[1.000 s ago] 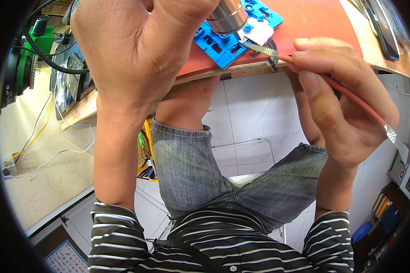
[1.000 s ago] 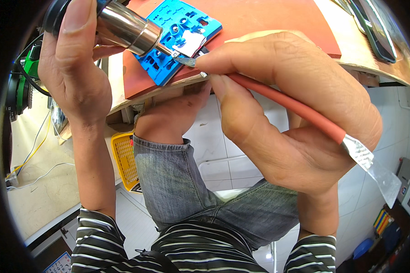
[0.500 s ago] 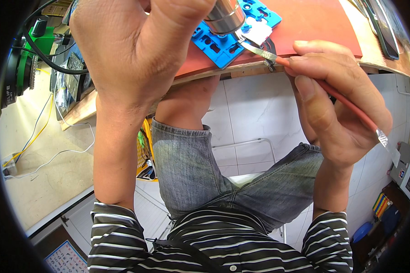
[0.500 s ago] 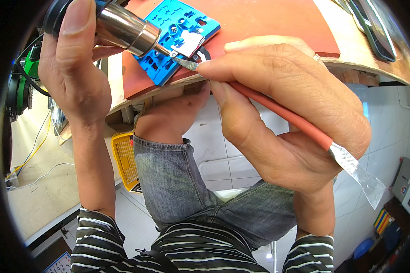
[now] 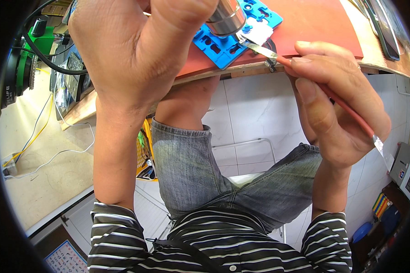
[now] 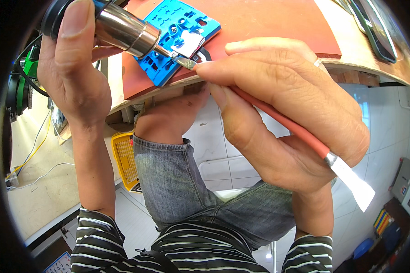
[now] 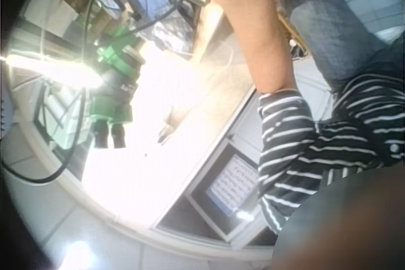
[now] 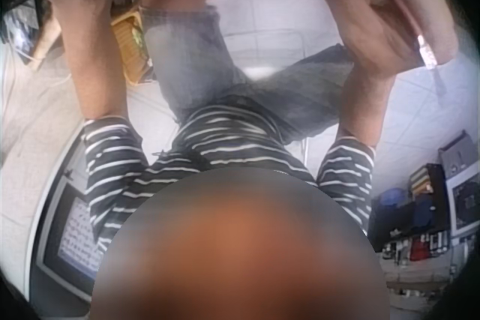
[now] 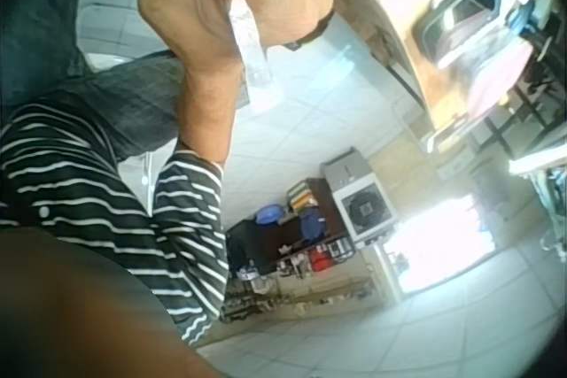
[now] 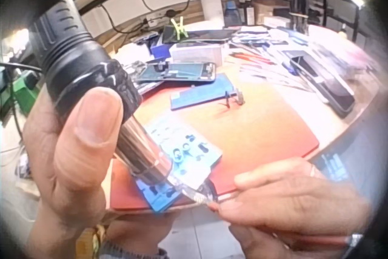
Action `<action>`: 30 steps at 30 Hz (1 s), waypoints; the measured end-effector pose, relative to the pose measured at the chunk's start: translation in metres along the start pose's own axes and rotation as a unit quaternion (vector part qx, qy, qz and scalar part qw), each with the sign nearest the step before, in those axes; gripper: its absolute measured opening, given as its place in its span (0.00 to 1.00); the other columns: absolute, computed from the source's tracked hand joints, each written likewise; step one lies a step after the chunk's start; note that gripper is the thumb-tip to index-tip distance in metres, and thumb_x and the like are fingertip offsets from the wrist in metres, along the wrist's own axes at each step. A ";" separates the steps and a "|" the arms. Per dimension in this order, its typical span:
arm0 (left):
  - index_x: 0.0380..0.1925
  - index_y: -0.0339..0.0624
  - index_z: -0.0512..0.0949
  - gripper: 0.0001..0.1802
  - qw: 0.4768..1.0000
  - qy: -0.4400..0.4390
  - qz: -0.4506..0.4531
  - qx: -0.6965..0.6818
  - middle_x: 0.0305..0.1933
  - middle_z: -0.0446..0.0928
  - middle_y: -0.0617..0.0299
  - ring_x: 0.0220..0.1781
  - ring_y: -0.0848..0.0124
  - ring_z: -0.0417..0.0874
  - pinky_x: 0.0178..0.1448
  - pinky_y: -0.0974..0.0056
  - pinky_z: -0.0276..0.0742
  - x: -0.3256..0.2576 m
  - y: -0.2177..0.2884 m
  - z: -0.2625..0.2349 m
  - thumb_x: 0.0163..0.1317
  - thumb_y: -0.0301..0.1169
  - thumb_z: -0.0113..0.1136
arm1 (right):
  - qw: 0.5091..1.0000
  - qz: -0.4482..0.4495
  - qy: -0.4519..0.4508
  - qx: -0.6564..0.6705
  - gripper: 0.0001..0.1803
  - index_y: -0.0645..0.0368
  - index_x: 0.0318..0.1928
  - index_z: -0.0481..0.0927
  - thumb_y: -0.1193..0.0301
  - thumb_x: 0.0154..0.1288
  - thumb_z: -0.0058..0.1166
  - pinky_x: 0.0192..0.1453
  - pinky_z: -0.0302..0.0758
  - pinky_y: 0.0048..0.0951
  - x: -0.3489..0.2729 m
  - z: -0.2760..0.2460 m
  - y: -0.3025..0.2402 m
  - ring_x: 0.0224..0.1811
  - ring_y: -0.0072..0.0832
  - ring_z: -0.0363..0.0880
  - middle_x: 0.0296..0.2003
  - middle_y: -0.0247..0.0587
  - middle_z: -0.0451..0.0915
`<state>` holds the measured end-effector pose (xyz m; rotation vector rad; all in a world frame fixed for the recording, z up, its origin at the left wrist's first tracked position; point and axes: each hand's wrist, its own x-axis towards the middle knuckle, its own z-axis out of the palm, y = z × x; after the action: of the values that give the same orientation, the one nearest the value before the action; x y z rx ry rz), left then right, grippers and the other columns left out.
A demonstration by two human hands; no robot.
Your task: The person uses a hot air gun and a brush to apply heat and flux to a blue circuit board, then uses tweezers to position and attach a small component. The person continues to heat and adjust the component on the board.
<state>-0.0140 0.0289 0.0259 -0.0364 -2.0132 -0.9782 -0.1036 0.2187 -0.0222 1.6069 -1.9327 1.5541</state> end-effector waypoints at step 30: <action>0.54 0.33 0.73 0.30 0.999 0.017 0.014 -0.038 0.44 0.77 0.61 0.44 0.72 0.76 0.50 0.65 0.74 -0.004 -0.021 -0.004 0.68 0.51 0.61 | 1.000 0.004 0.001 0.002 0.10 0.70 0.42 0.88 0.80 0.59 0.64 0.60 0.78 0.41 -0.002 0.002 0.002 0.50 0.45 0.86 0.38 0.47 0.90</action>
<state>-0.0164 0.0128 0.0117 -0.0893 -1.9381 -1.0304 -0.1036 0.2177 -0.0253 1.5999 -1.9391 1.5631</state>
